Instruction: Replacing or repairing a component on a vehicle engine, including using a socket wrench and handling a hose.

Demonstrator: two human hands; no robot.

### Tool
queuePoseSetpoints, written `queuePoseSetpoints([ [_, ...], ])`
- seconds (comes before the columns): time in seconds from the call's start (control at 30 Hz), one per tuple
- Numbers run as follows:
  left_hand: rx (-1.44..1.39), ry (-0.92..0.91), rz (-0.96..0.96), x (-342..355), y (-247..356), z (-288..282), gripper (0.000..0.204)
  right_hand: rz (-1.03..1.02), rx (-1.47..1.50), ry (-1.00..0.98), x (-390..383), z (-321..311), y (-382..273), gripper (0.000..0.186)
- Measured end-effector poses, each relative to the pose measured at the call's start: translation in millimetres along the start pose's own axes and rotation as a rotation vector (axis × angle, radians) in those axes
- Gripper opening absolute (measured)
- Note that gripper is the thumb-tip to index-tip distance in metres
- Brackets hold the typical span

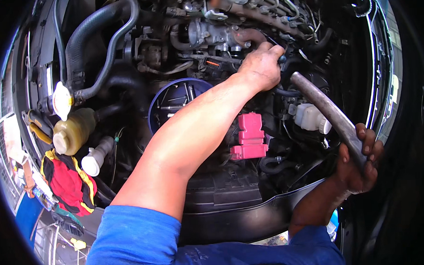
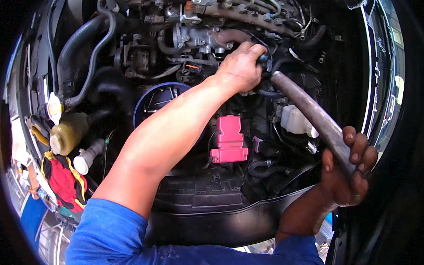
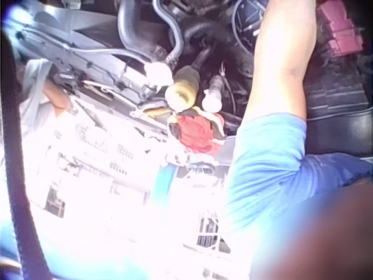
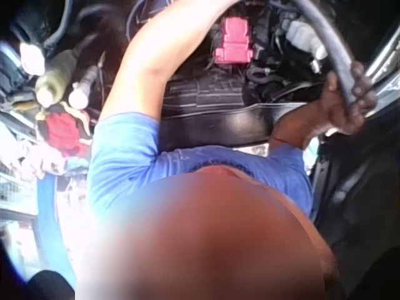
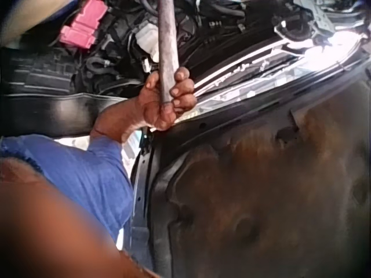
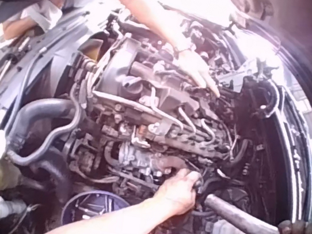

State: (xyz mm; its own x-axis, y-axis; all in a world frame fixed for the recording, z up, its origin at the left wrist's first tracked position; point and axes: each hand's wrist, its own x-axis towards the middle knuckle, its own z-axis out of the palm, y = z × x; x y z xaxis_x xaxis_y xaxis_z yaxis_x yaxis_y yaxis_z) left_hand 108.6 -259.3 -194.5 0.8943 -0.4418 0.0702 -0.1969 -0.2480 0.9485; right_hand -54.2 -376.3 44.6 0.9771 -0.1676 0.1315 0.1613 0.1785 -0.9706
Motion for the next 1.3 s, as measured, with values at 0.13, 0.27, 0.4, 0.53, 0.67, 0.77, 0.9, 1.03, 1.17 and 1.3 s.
queuePoseSetpoints([
  [0.13, -0.027, 0.049, 0.036, -4, -3, 4, 0.046, -0.022, 0.018, -0.009, 14, 5, 7, 0.023],
  [0.27, -0.080, 0.105, 0.056, -7, -5, 6, 0.051, 0.061, 0.073, -0.030, 39, 5, 24, 0.020],
  [0.4, -0.137, 0.004, -0.105, -7, 3, -6, 0.062, 0.123, 0.120, 0.044, 70, 6, 51, 0.015],
  [0.53, 0.053, -0.150, -0.350, -13, 35, -26, 0.071, 0.201, 0.126, 0.057, 93, 12, 73, 0.012],
  [0.67, 0.114, -0.002, 0.193, -13, 65, -38, 0.071, 0.287, 0.056, 0.023, 95, 19, 84, 0.016],
  [0.77, 0.041, 0.123, 0.467, 3, 63, -37, 0.060, 0.295, 0.305, -0.183, 91, 21, 84, 0.020],
  [0.9, -0.080, 0.071, 0.462, 14, 52, -19, 0.032, 0.260, 0.049, 0.001, 84, 23, 86, 0.023],
  [1.03, -0.082, 0.138, 0.506, 12, 45, -6, 0.026, 0.225, 0.061, 0.088, 75, 26, 91, 0.022],
  [1.17, -0.032, 0.088, 0.526, 9, 43, -5, 0.020, 0.211, 0.029, 0.086, 67, 23, 94, 0.025],
  [1.3, -0.035, 0.065, 0.590, 2, 36, -1, 0.018, 0.190, -0.019, 0.080, 51, 21, 99, 0.026],
])
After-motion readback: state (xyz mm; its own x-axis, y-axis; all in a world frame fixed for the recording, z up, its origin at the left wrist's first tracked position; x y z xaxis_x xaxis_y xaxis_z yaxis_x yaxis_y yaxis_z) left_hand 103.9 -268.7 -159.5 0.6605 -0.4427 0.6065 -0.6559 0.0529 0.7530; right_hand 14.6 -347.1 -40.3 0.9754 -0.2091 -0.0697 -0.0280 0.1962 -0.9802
